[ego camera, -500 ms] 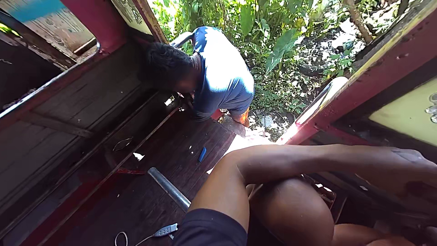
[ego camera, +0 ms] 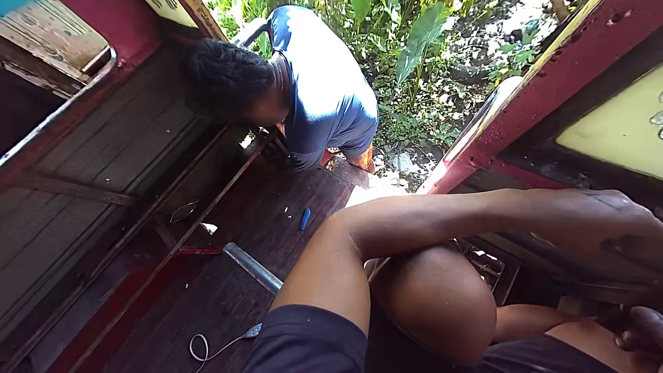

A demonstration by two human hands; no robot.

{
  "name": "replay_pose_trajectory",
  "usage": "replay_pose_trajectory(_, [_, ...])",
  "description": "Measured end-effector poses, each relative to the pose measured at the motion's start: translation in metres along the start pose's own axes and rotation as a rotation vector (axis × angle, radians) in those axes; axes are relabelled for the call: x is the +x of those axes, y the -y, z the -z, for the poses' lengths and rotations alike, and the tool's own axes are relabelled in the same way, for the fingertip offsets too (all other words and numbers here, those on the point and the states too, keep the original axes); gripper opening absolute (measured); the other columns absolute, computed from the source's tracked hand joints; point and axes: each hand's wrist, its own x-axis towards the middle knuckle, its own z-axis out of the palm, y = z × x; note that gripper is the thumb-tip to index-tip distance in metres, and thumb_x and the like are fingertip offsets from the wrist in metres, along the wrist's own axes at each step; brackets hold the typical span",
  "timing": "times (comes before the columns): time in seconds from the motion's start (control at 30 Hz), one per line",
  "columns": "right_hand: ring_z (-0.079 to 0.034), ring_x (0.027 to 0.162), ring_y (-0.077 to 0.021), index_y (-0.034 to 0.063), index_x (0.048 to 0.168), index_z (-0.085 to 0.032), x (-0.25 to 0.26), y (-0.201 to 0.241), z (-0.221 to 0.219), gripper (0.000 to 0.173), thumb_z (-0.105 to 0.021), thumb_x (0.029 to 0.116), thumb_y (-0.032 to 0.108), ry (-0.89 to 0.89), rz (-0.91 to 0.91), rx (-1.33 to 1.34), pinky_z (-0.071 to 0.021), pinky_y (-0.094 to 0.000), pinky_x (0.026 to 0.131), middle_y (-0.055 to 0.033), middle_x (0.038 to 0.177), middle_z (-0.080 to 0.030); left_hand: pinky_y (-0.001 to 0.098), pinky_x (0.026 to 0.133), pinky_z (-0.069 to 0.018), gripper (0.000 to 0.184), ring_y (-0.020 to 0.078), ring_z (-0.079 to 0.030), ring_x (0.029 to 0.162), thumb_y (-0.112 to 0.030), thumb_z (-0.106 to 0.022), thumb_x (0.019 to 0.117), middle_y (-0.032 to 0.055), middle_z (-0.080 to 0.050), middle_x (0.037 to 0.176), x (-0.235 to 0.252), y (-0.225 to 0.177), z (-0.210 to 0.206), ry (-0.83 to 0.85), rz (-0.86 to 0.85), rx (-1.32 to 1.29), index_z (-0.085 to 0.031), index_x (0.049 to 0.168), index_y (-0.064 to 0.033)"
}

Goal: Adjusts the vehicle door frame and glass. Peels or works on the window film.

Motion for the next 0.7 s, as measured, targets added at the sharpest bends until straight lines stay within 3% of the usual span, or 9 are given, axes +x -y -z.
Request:
replay_pose_trajectory(0.13, [-0.061, 0.054, 0.0021, 0.0145, 0.093, -0.066, -0.002, 0.009, -0.006, 0.024, -0.052, 0.0914, -0.005, -0.005, -0.045, -0.002, -0.0529, -0.0146, 0.050, 0.0132, 0.075, -0.071, 0.0323, 0.078, -0.0508, 0.013, 0.0185, -0.065, 0.086, -0.005, -0.068, 0.0956, 0.0116, -0.070, 0.091, 0.006, 0.007, -0.006, 0.007, -0.037, 0.011, -0.071, 0.105, 0.0031])
replay_pose_trajectory(0.2, [-0.060, 0.054, 0.0027, 0.0147, 0.092, -0.065, -0.002, 0.011, -0.009, 0.025, -0.051, 0.0911, -0.006, -0.004, -0.061, -0.005, -0.0520, -0.0135, 0.050, 0.0136, 0.074, -0.070, 0.0316, 0.070, -0.0474, 0.016, 0.0161, -0.061, 0.078, -0.014, -0.069, 0.0974, 0.0081, -0.066, 0.082, 0.007, 0.008, -0.007, 0.024, -0.032, 0.056, -0.071, 0.097, 0.0015])
replay_pose_trajectory(0.33, [-0.060, 0.053, 0.0033, 0.0148, 0.094, -0.064, -0.005, 0.008, -0.011, 0.026, -0.051, 0.0918, -0.007, -0.008, -0.071, -0.009, -0.0520, -0.0131, 0.049, 0.0145, 0.075, -0.070, 0.0362, 0.074, -0.0464, 0.012, 0.0222, -0.062, 0.084, -0.002, -0.061, 0.0969, 0.0131, -0.066, 0.084, 0.004, -0.004, 0.001, 0.041, 0.015, 0.157, -0.070, 0.095, 0.0056])
replay_pose_trajectory(0.47, [-0.060, 0.054, 0.0029, 0.0150, 0.094, -0.066, -0.006, 0.002, -0.011, 0.025, -0.053, 0.0916, -0.006, -0.020, -0.063, 0.009, -0.0523, -0.0133, 0.050, 0.0138, 0.076, -0.071, 0.0349, 0.070, -0.0452, 0.010, 0.0199, -0.059, 0.079, -0.003, -0.063, 0.0952, 0.0101, -0.063, 0.079, 0.002, -0.008, 0.005, 0.015, 0.031, 0.186, -0.069, 0.091, 0.0040])
replay_pose_trajectory(0.6, [-0.060, 0.053, 0.0032, 0.0153, 0.094, -0.067, -0.006, -0.001, -0.012, 0.025, -0.054, 0.0909, -0.006, -0.032, -0.053, 0.015, -0.0517, -0.0132, 0.049, 0.0142, 0.075, -0.071, 0.0321, 0.061, -0.0390, 0.013, 0.0143, -0.052, 0.068, 0.001, -0.063, 0.0908, 0.0044, -0.057, 0.069, 0.006, -0.001, 0.000, -0.085, -0.040, 0.100, -0.069, 0.080, -0.0004])
replay_pose_trajectory(0.7, [-0.061, 0.057, 0.0036, 0.0217, 0.095, -0.069, -0.005, -0.001, -0.019, 0.022, -0.062, 0.0909, 0.001, 0.004, -0.022, 0.019, -0.0524, -0.0138, 0.051, 0.0168, 0.079, -0.071, 0.0365, 0.066, -0.0454, 0.012, 0.0181, -0.061, 0.073, -0.006, -0.064, 0.0922, 0.0077, -0.066, 0.075, 0.003, 0.006, 0.000, -0.125, -0.077, 0.046, -0.073, 0.085, -0.0008])
